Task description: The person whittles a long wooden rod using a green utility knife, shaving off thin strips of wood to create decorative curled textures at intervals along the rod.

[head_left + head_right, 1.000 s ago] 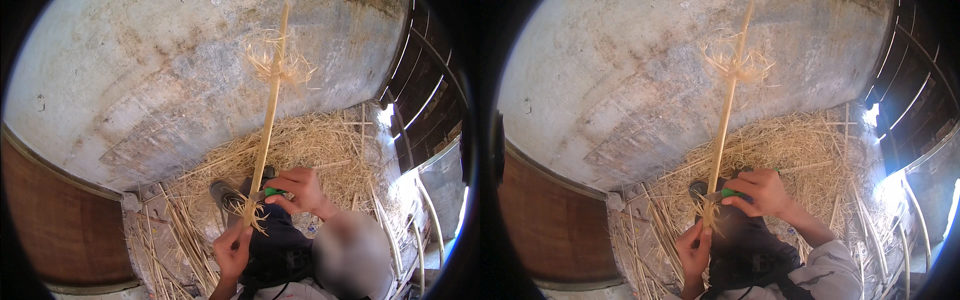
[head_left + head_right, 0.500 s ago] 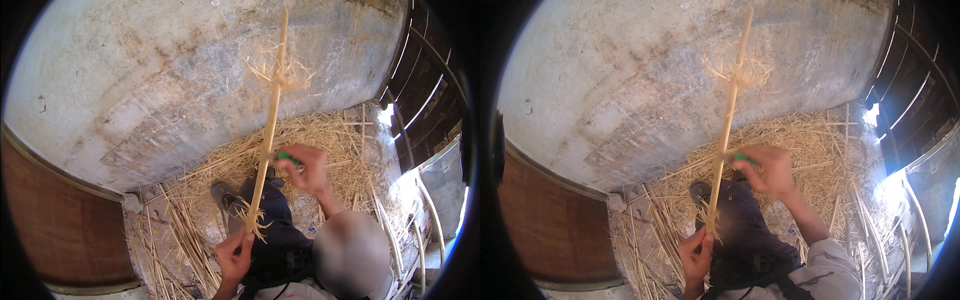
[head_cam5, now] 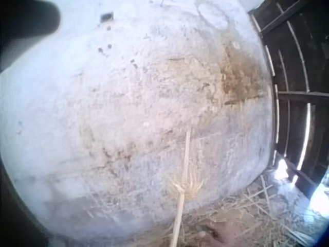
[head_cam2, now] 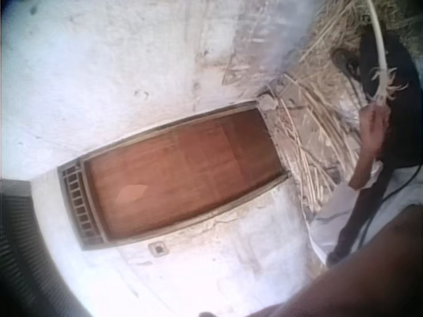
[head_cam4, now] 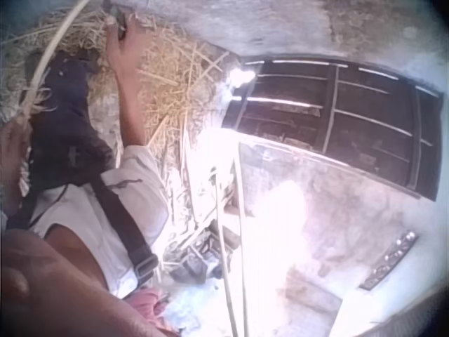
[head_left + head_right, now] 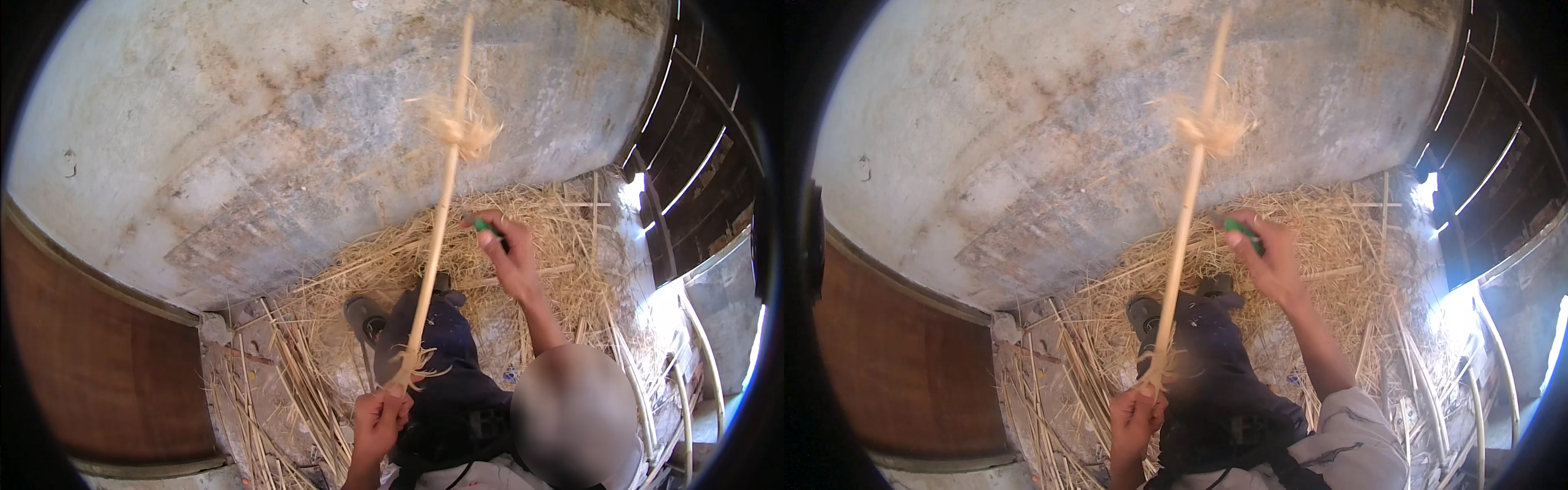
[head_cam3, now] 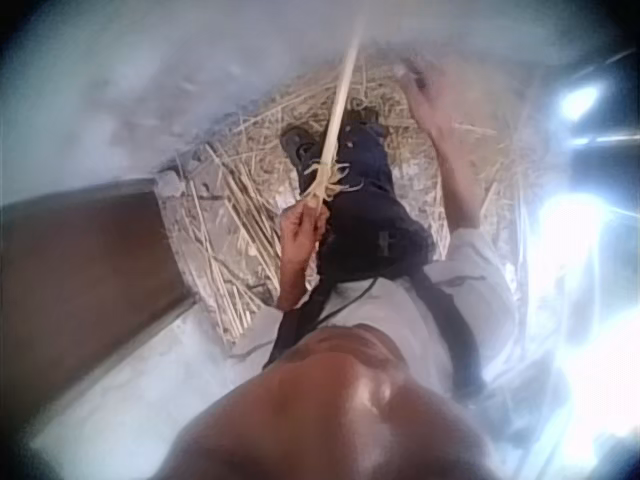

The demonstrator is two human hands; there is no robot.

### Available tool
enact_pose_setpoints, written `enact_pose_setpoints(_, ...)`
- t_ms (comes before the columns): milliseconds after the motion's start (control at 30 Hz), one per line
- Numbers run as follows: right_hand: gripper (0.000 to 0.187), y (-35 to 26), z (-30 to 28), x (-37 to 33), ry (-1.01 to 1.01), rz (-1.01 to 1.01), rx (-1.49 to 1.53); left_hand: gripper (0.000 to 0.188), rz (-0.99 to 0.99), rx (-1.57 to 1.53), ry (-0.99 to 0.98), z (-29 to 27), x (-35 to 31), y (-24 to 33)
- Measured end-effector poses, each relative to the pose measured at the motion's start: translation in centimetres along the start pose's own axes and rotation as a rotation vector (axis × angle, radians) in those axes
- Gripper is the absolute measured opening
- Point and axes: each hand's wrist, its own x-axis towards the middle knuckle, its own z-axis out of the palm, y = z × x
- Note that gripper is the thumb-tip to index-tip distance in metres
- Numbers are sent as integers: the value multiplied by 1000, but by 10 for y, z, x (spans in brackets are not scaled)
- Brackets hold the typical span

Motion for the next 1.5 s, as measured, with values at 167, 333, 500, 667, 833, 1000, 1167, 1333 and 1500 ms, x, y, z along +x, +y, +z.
enact_pose_setpoints(167,30,-12,9,-31,-180,-105,-24,47,8,-49,-122,1,15,15)
enact_pose_setpoints(333,29,-27,4,-36,-231,-24,51,46,-15,-164,-225,1,22,17)
enact_pose_setpoints(500,35,-28,-15,-19,-274,183,111,55,-30,-158,-95,4,22,24)
enact_pose_setpoints(667,51,87,-35,-14,-254,415,-72,48,17,-197,-63,-3,26,20)
enact_pose_setpoints(833,60,220,-81,-97,-490,674,-706,31,81,-113,-16,-6,29,22)
enact_pose_setpoints(1000,71,229,-79,-151,-696,914,-783,29,89,-131,7,-8,36,31)
enact_pose_setpoints(1167,53,210,-69,-158,-331,779,-413,30,138,-184,-45,-1,50,42)
enact_pose_setpoints(1333,39,134,-42,-112,-276,532,-11,29,219,-201,-4,-18,49,47)
enact_pose_setpoints(1500,28,46,-33,-75,-539,185,53,30,275,-219,149,-37,41,37)
